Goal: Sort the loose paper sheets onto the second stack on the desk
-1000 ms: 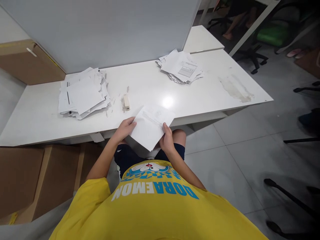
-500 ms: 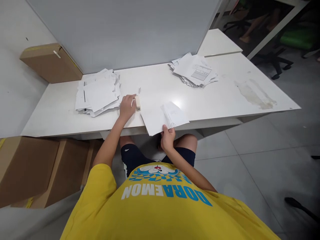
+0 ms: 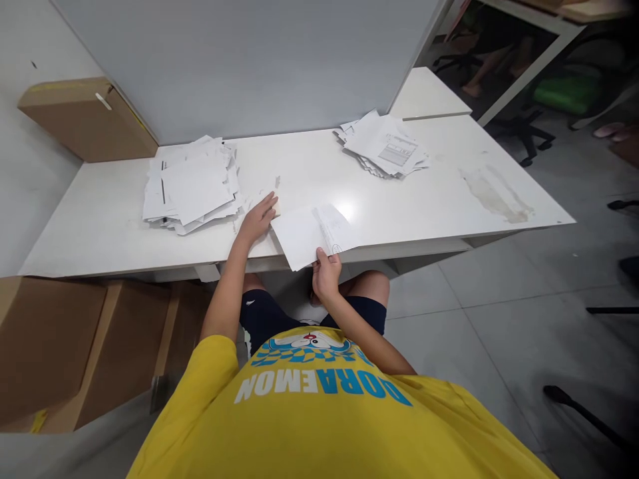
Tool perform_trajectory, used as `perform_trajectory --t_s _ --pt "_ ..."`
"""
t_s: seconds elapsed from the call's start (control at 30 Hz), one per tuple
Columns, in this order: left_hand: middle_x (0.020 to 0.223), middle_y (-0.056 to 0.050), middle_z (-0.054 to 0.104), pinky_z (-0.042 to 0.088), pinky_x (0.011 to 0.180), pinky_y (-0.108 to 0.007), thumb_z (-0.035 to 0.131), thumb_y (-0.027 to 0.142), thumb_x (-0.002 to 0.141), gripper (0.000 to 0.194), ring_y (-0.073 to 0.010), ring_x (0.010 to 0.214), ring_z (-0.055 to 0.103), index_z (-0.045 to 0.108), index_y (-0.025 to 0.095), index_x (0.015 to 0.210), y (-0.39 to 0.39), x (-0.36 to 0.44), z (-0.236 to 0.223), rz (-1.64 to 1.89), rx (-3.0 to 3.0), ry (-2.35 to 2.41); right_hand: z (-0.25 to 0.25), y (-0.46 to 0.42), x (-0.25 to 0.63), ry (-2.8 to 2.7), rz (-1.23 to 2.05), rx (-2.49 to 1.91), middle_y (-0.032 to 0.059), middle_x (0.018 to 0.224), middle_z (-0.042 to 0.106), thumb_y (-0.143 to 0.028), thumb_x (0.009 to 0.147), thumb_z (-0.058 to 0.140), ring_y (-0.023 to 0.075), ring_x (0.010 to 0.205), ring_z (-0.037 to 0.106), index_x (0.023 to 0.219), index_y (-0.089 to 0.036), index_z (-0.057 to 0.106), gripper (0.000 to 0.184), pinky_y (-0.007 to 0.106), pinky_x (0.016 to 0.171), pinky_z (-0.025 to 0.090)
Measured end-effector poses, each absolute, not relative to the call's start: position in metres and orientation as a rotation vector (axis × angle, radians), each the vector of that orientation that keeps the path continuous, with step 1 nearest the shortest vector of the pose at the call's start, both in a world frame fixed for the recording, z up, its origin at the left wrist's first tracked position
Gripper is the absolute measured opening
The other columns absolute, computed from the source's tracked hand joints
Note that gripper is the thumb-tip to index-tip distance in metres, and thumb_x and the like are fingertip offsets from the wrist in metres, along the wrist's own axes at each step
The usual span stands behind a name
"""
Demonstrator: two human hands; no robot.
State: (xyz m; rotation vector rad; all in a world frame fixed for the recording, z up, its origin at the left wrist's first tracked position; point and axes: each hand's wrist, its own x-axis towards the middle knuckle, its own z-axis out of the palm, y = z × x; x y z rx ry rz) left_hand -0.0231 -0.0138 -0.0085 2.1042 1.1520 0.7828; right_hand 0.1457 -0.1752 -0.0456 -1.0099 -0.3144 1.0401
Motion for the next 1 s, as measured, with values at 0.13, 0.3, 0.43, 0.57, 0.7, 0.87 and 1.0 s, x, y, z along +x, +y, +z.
perform_trajectory --t_s 0.13,0.3,0.43,0.57,0.7,0.87,1.0 --pt "0.157 -0.005 0.041 0.027 0.122 -0.035 0.033 0.061 0.097 0.063 -0.0218 0.147 0.035 0.054 0.022 0.141 -0.017 -0.024 -0.006 0.833 2.012 1.124 -0.046 -0.17 0.149 -0.312 1.04 -0.994 0.0044 0.108 0.07 -0.039 0.073 0.071 0.0155 0.099 0.066 0.109 -0.022 0.058 0.042 0.03 0.085 0.055" --pt "0.155 -0.006 0.043 0.026 0.122 -0.037 0.034 0.058 0.098 0.06 -0.02 0.145 0.038 0.057 0.02 0.138 -0.019 -0.024 -0.005 0.896 1.941 1.093 -0.056 -0.161 0.151 -0.295 1.002 -1.146 -0.002 0.084 0.064 -0.038 0.073 0.071 0.013 0.083 0.062 0.086 -0.021 0.051 0.029 0.027 0.077 0.053" --pt "0.156 -0.004 0.042 0.024 0.123 -0.038 0.034 0.056 0.098 0.057 -0.0195 0.146 0.036 0.057 0.024 0.139 -0.018 -0.023 -0.006 0.874 1.957 1.11 -0.059 -0.162 0.151 -0.436 0.893 -1.366 -0.0082 0.065 0.044 -0.041 0.078 0.068 0.0098 0.063 0.047 0.074 -0.023 0.043 0.031 0.024 0.062 0.045" --pt "0.156 -0.004 0.041 0.023 0.123 -0.036 0.035 0.055 0.098 0.057 -0.0196 0.146 0.036 0.056 0.023 0.139 -0.019 -0.022 -0.005 0.878 1.944 1.107 -0.055 -0.166 0.151 -0.506 0.806 -1.501 -0.0091 0.06 0.034 -0.042 0.081 0.066 0.0093 0.056 0.035 0.067 -0.025 0.036 0.037 0.024 0.055 0.035" --pt "0.156 -0.002 0.041 0.023 0.123 -0.037 0.035 0.054 0.098 0.055 -0.0198 0.147 0.036 0.057 0.025 0.139 -0.019 -0.021 -0.004 0.865 1.951 1.124 -0.051 -0.165 0.15 -0.49 0.776 -1.525 -0.0091 0.059 0.03 -0.044 0.081 0.067 0.0099 0.056 0.032 0.066 -0.027 0.031 0.043 0.025 0.054 0.033" --pt "0.157 -0.002 0.04 0.023 0.123 -0.036 0.034 0.052 0.099 0.055 -0.0193 0.147 0.034 0.054 0.024 0.141 -0.018 -0.023 -0.006 0.845 1.969 1.114 -0.049 -0.158 0.149 -0.505 0.794 -1.503 -0.0083 0.062 0.03 -0.045 0.084 0.064 0.0102 0.056 0.031 0.068 -0.027 0.03 0.042 0.026 0.056 0.033" --pt "0.158 -0.004 0.039 0.024 0.123 -0.034 0.036 0.046 0.099 0.053 -0.0196 0.147 0.035 0.053 0.021 0.143 -0.016 -0.022 -0.01 0.811 2.074 1.143 -0.047 -0.151 0.143 -0.512 0.798 -1.463 -0.0081 0.063 0.026 -0.05 0.085 0.062 0.01 0.056 0.028 0.068 -0.027 0.029 0.043 0.026 0.054 0.032"
